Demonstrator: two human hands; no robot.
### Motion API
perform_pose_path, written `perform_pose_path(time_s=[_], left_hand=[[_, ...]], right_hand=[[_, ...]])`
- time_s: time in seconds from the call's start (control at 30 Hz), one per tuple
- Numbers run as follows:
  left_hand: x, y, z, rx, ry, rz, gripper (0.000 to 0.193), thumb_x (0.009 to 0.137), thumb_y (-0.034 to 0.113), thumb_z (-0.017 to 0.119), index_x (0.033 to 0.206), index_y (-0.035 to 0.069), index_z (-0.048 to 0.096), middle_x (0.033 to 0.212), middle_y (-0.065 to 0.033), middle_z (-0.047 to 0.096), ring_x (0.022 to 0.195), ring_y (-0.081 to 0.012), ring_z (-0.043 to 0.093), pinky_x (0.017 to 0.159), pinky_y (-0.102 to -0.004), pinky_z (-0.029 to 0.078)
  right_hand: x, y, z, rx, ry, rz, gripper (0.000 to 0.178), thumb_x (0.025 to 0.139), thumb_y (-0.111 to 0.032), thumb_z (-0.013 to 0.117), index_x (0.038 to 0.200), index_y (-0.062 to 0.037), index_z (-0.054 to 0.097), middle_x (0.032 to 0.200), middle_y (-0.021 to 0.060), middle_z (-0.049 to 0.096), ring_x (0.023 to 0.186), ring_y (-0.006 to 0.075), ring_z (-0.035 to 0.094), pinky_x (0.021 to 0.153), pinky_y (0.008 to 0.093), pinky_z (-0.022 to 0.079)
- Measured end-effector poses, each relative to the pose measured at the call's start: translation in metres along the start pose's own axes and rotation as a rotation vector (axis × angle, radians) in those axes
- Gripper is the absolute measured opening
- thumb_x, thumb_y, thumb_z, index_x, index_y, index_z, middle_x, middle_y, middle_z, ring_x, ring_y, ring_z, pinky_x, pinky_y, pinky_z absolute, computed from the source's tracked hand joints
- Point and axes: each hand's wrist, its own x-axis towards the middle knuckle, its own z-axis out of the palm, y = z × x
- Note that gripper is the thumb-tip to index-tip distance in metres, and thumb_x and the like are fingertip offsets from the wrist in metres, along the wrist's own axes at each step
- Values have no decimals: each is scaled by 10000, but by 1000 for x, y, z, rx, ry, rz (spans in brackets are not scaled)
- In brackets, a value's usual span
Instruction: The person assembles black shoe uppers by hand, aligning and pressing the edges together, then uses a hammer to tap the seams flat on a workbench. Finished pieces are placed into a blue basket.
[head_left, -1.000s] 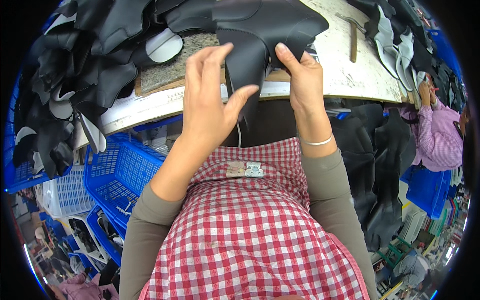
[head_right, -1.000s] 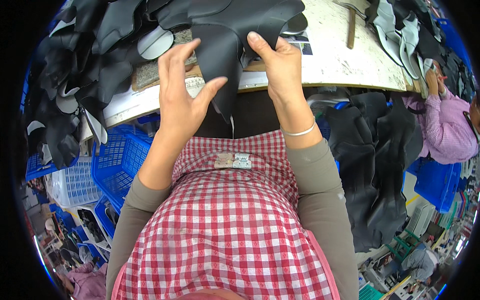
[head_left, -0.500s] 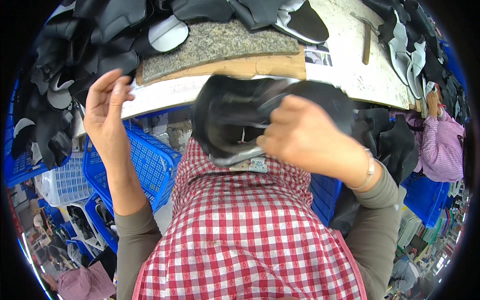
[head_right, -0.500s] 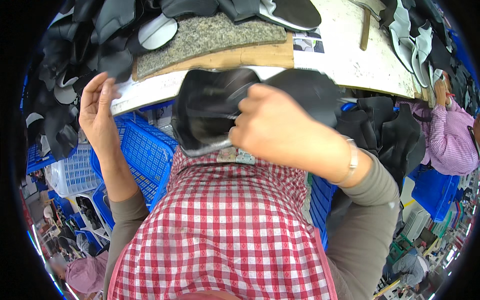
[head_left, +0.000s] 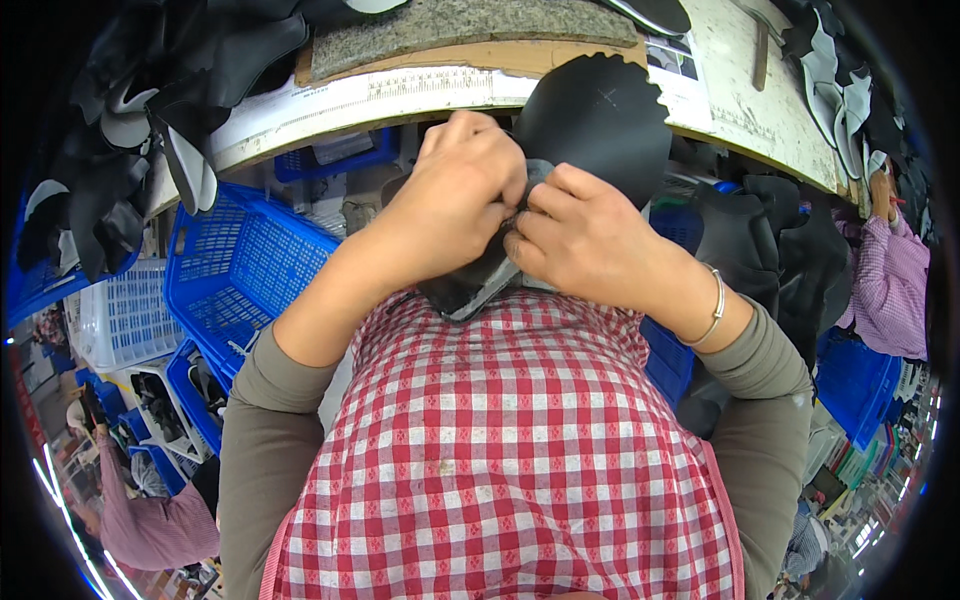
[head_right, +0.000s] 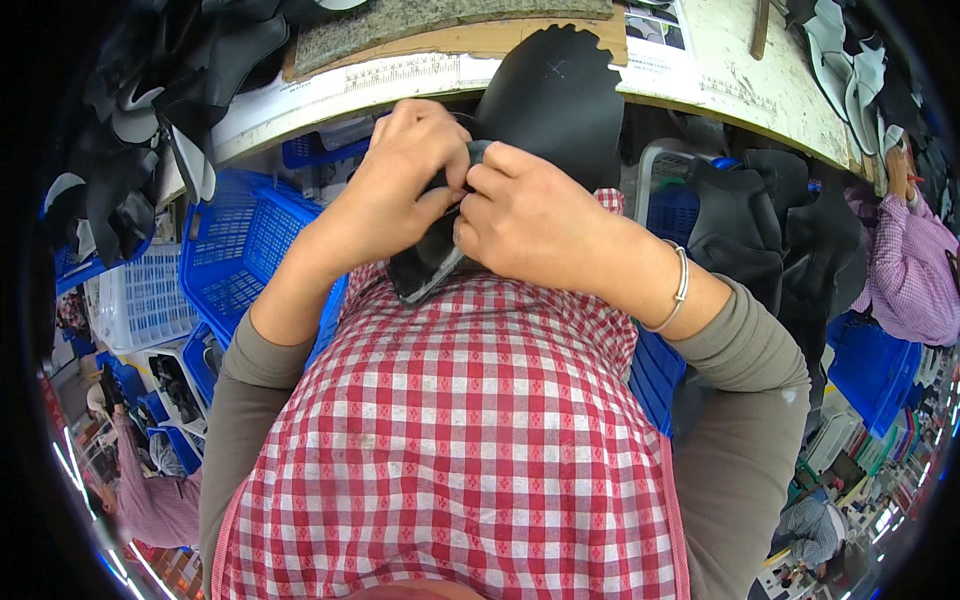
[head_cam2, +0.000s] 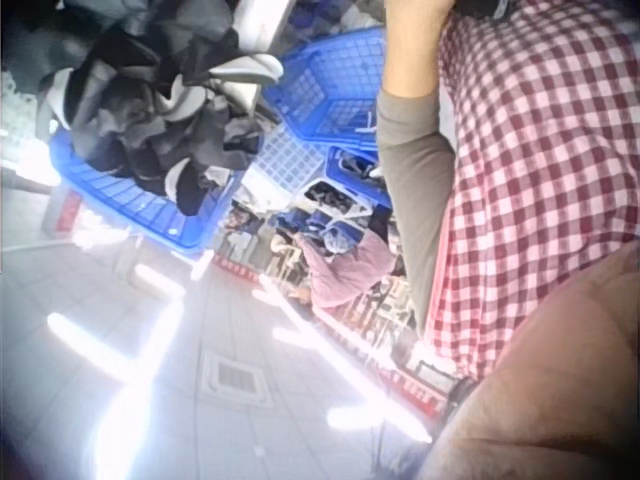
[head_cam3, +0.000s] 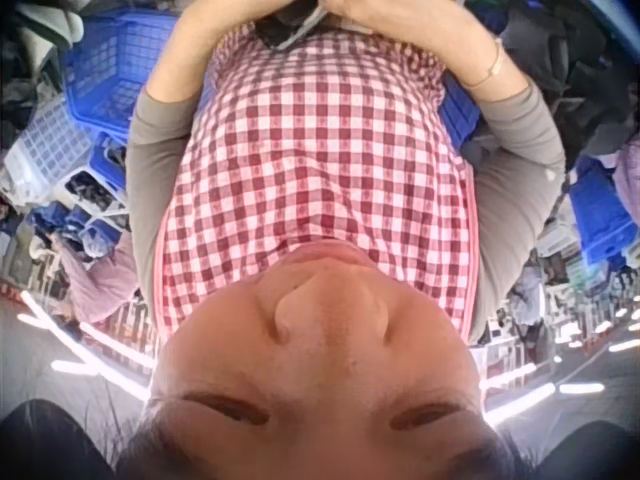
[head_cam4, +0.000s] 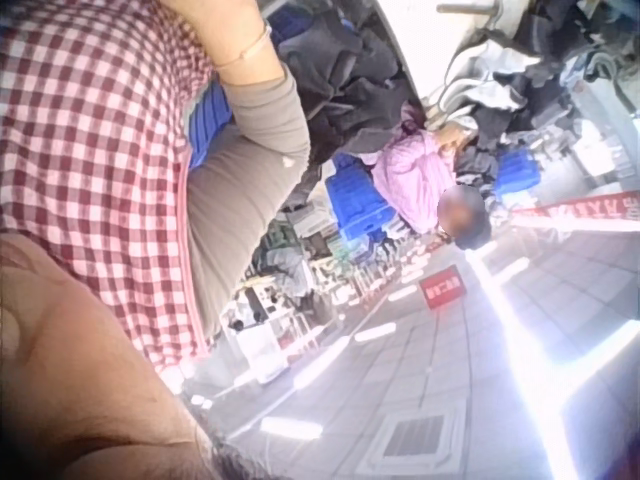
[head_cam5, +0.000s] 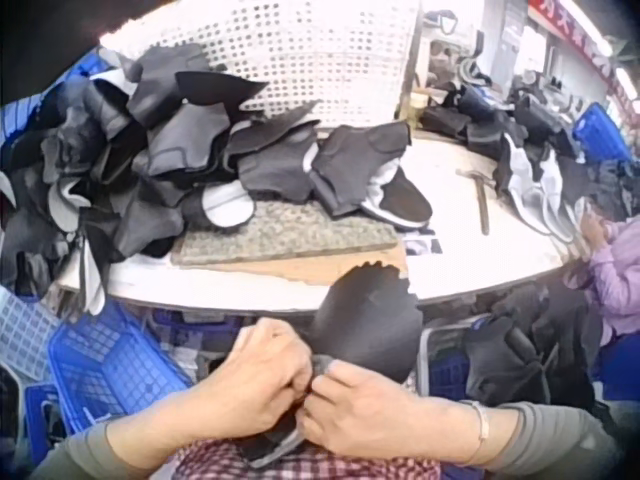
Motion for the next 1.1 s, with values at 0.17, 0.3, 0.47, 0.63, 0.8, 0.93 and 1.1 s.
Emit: perform_pose_path(time_s=[0.17, 0.3, 0.47, 0.63, 0.8, 0.93, 1.1], left_hand=[[-13, -3, 24, -91, 66, 8, 340, 767, -30, 749, 1055, 50, 586, 1057, -133, 634, 1027, -330, 601, 963, -440, 433], [-33, -28, 58, -192, 145, -72, 281, 782, -23, 773, 1003, 26, 606, 909, -138, 632, 930, -310, 624, 830, -374, 492], [-43, -44, 69, -754, -394, -434, 358, 936, 31, 709, 1284, -15, 638, 1136, -10, 715, 1049, -95, 591, 962, -286, 502], [-18, -53, 34, -608, -487, -348, 248, 960, 102, 715, 1179, -12, 696, 979, -35, 726, 927, -102, 636, 842, -301, 527], [-10, -35, 45, -746, -190, -418, 145, 957, 59, 707, 1070, -23, 749, 937, -37, 752, 846, -80, 643, 786, -263, 536], [-21, -34, 60, -878, -103, -529, 176, 957, 84, 730, 1098, -17, 759, 910, -26, 750, 857, -68, 656, 773, -246, 545], [-30, -39, 58, -836, -155, -529, 180, 949, 64, 738, 1106, -19, 763, 953, -39, 752, 874, -82, 669, 781, -242, 553]], right_hand=[[-9, -5, 3, 2, -10, 14, 56, 741, -155, 688, 745, -101, 674, 699, 2, 601, 753, 170, 572, 759, 315, 459], [-18, -2, 11, 24, 11, 71, 54, 735, -167, 695, 752, -116, 688, 688, -9, 594, 735, 166, 568, 731, 317, 450], [-26, -2, 20, 79, 48, 152, 30, 722, -160, 697, 709, -134, 687, 638, -15, 587, 696, 161, 580, 704, 321, 443], [-26, -5, 21, 55, -4, 191, 99, 708, -159, 694, 797, -121, 715, 677, -13, 591, 701, 170, 562, 700, 325, 445], [-30, -5, 21, 594, 42, 772, 266, 732, -181, 855, 920, -83, 694, 777, 45, 744, 724, 247, 713, 685, 334, 549], [-46, -3, 30, 1300, 66, 1231, 312, 809, -161, 891, 972, -37, 656, 768, 51, 746, 756, 101, 700, 675, 255, 534], [-64, -4, 45, 1475, 132, 1262, 257, 839, -150, 883, 951, -47, 675, 714, -31, 664, 693, 17, 560, 646, 198, 453]])
